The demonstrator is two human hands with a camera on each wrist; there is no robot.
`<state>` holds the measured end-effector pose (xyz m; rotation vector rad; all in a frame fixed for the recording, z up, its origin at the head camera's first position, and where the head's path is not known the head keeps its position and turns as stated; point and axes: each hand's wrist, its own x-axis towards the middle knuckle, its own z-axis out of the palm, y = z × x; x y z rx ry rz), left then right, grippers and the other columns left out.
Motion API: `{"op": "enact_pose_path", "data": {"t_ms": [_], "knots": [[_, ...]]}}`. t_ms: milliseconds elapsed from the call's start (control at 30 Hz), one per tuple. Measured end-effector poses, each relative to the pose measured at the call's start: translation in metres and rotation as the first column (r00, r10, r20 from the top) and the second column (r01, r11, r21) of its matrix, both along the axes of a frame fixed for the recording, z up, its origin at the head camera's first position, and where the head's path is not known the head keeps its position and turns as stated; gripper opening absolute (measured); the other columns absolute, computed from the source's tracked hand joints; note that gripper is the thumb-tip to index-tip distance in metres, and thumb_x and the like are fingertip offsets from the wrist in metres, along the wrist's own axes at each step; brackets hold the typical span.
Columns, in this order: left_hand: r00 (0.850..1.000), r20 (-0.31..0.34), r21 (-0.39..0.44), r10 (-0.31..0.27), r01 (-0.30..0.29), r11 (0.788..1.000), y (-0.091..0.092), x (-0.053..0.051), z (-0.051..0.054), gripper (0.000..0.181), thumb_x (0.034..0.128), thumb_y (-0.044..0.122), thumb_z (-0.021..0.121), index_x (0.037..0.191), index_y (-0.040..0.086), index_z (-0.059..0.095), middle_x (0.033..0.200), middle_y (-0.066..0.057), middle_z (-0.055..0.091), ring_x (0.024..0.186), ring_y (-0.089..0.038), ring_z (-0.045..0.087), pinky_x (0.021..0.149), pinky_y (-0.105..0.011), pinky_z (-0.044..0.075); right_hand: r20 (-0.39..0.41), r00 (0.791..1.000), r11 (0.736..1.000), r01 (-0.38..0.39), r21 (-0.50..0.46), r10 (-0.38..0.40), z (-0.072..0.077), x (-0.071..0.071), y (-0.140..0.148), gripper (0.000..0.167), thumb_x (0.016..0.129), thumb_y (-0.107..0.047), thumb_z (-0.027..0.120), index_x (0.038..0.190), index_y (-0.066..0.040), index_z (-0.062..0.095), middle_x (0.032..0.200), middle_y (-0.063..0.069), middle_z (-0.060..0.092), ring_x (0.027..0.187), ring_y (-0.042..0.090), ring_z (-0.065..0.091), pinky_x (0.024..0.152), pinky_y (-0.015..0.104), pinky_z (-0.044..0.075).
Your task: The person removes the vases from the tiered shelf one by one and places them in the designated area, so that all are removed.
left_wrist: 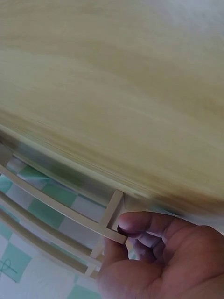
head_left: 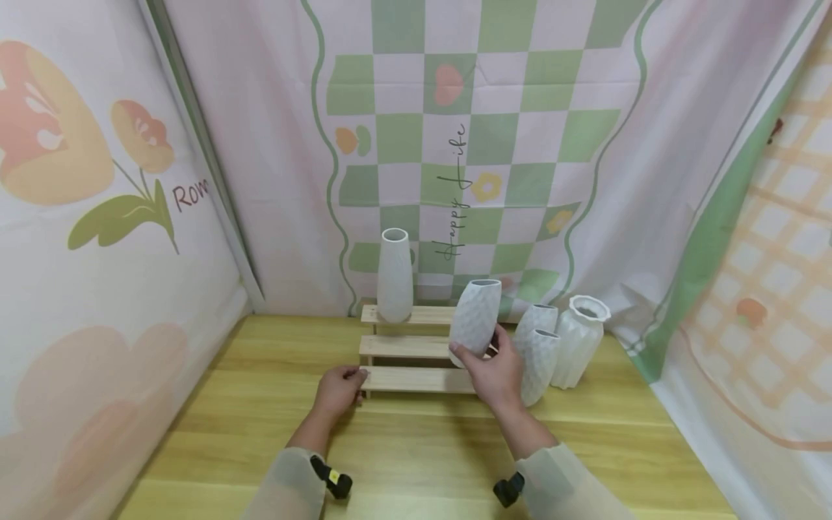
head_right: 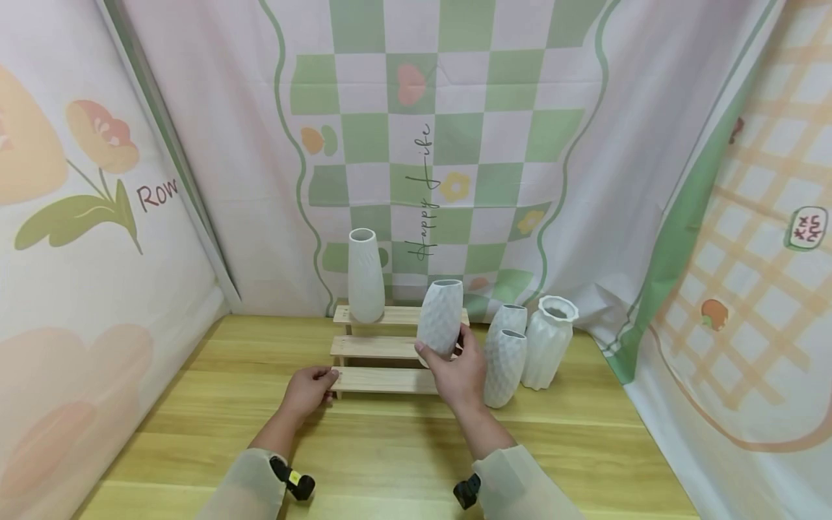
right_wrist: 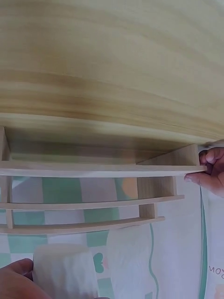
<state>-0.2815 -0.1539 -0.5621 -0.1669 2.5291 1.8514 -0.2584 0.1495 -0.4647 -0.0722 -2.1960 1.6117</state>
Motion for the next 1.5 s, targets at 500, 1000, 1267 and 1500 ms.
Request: {"op": "enact_pose_path", "data": {"t_ms": [500,1000,1267,1500], "knots": [[1.000,0.011,-0.002,0.000,0.000,1.000,0.001,-0.002,0.004,0.047,0.1037,0.026,0.065,0.134,-0.009,0.061,0.104,-0.016,0.069,0.068,-0.019,0.066,0.062,-0.032,0.058,-0.011,1.000,1.000,0.003,0.021,-0.003,-0.011,0.012,0.012,0.086,0.075,-0.039,0.095,0.143,-0.006,0.053,0.131,0.013,0.062,0.118,0.032,0.063,0.092,0.046,0.059],[1.000,0.006,-0.026,-0.020,0.020,0.999,0.001,-0.001,0.005,0.045,0.1045,0.026,0.063,0.135,-0.008,0.061,0.099,-0.014,0.069,0.068,-0.020,0.066,0.061,-0.033,0.057,-0.002,1.000,0.999,0.018,0.045,-0.017,-0.021,0.027,0.027,0.087,0.076,-0.039,0.094,0.144,-0.004,0.052,0.133,0.014,0.059,0.121,0.033,0.060,0.101,0.048,0.055],[1.000,-0.010,-0.036,-0.008,0.007,0.999,0.003,0.000,0.003,0.043,0.1037,0.023,0.064,0.131,-0.010,0.062,0.094,-0.013,0.069,0.066,-0.019,0.065,0.060,-0.032,0.057,0.013,0.999,0.998,0.031,0.051,-0.032,-0.026,0.039,0.036,0.083,0.074,-0.034,0.096,0.140,-0.004,0.055,0.133,0.016,0.061,0.123,0.034,0.062,0.103,0.045,0.053],[1.000,-0.003,-0.033,-0.007,0.007,0.999,0.003,0.001,0.004,0.045,0.1036,0.025,0.064,0.133,-0.009,0.061,0.096,-0.013,0.069,0.067,-0.019,0.065,0.061,-0.033,0.057,0.068,0.997,0.998,0.027,0.065,-0.032,-0.025,0.050,0.046,0.093,0.075,-0.041,0.095,0.146,-0.003,0.049,0.137,0.019,0.058,0.126,0.036,0.059,0.106,0.049,0.051]]}}
